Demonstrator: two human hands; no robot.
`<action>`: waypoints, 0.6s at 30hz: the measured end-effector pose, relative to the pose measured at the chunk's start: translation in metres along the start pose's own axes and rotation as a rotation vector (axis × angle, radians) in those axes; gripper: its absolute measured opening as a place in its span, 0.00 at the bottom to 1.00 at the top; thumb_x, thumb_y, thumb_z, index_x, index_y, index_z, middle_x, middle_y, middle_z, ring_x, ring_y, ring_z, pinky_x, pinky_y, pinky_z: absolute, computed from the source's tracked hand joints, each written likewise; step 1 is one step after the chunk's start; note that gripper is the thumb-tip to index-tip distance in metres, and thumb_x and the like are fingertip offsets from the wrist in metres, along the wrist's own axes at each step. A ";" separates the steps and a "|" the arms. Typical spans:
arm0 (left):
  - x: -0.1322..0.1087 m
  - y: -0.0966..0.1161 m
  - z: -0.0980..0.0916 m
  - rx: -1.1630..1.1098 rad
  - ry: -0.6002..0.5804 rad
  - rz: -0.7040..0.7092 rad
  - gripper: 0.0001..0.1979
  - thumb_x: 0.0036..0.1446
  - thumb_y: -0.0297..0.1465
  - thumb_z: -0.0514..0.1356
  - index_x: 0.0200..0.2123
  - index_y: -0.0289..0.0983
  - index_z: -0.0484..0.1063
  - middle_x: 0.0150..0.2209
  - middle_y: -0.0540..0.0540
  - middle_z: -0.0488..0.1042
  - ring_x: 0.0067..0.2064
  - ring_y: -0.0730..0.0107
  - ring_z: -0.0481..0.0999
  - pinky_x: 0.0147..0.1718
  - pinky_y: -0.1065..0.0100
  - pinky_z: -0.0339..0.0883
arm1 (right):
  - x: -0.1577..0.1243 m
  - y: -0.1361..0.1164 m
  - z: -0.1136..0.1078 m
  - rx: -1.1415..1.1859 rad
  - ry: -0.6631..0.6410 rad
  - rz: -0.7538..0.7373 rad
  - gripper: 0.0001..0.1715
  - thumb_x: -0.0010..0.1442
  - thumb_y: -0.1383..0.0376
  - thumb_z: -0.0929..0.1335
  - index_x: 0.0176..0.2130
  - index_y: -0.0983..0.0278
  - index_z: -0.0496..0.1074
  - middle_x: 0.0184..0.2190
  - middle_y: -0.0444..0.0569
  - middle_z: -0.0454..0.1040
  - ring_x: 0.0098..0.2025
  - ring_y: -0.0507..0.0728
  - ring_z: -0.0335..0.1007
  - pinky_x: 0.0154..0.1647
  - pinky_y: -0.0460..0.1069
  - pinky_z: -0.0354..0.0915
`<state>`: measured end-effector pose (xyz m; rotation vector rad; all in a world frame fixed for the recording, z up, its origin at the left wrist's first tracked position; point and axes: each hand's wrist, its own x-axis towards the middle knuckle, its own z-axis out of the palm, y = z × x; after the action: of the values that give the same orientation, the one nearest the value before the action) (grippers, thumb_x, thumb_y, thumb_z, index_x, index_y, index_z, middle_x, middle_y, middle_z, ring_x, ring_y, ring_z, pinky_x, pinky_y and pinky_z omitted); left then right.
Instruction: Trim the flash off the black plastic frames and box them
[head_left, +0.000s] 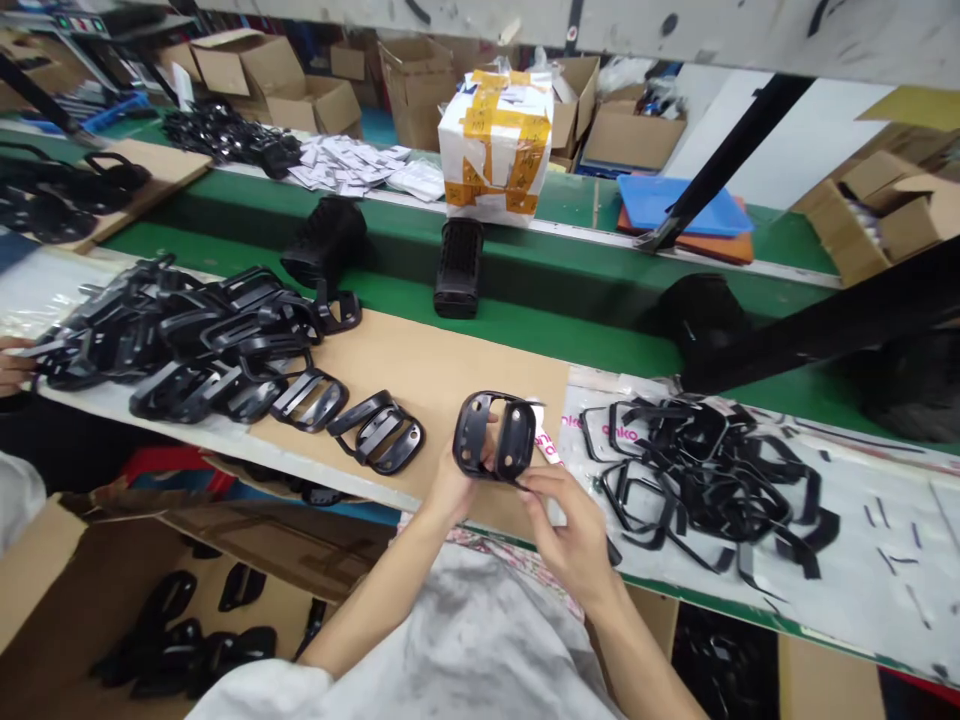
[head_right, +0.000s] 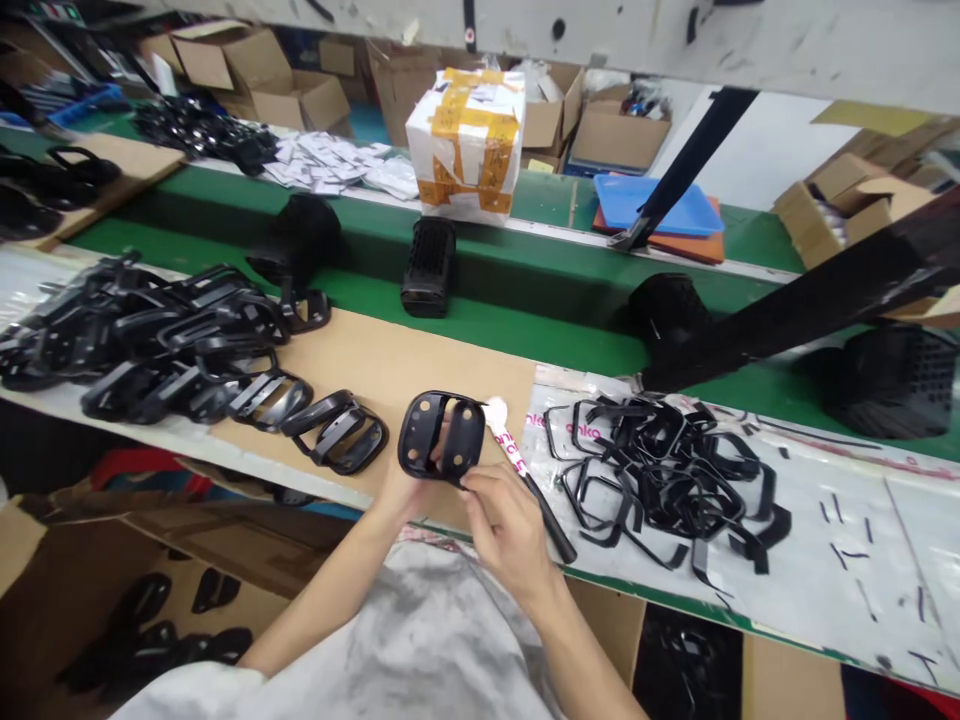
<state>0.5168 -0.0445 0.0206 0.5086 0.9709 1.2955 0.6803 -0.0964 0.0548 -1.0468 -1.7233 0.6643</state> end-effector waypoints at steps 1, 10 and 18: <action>0.000 -0.003 0.000 0.028 0.034 0.013 0.18 0.52 0.44 0.71 0.41 0.38 0.81 0.29 0.50 0.76 0.32 0.67 0.75 0.36 0.66 0.71 | -0.001 0.000 0.005 -0.020 -0.021 -0.029 0.14 0.68 0.74 0.68 0.48 0.57 0.77 0.41 0.51 0.82 0.43 0.60 0.80 0.46 0.56 0.76; -0.006 -0.005 -0.005 0.137 0.134 -0.069 0.19 0.52 0.48 0.71 0.39 0.40 0.80 0.38 0.47 0.82 0.41 0.60 0.81 0.43 0.63 0.76 | 0.004 0.009 -0.001 0.008 -0.177 0.061 0.08 0.69 0.70 0.71 0.43 0.59 0.80 0.41 0.50 0.83 0.45 0.59 0.80 0.47 0.54 0.74; -0.011 0.000 -0.001 0.124 0.044 -0.124 0.24 0.52 0.51 0.71 0.43 0.39 0.80 0.39 0.43 0.84 0.41 0.56 0.82 0.43 0.60 0.76 | -0.002 0.008 0.002 -0.021 -0.150 -0.044 0.10 0.70 0.72 0.69 0.45 0.60 0.81 0.42 0.51 0.84 0.43 0.57 0.80 0.44 0.53 0.75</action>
<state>0.5163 -0.0552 0.0230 0.5088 1.1075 1.1447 0.6814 -0.0940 0.0463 -0.9921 -1.8812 0.7135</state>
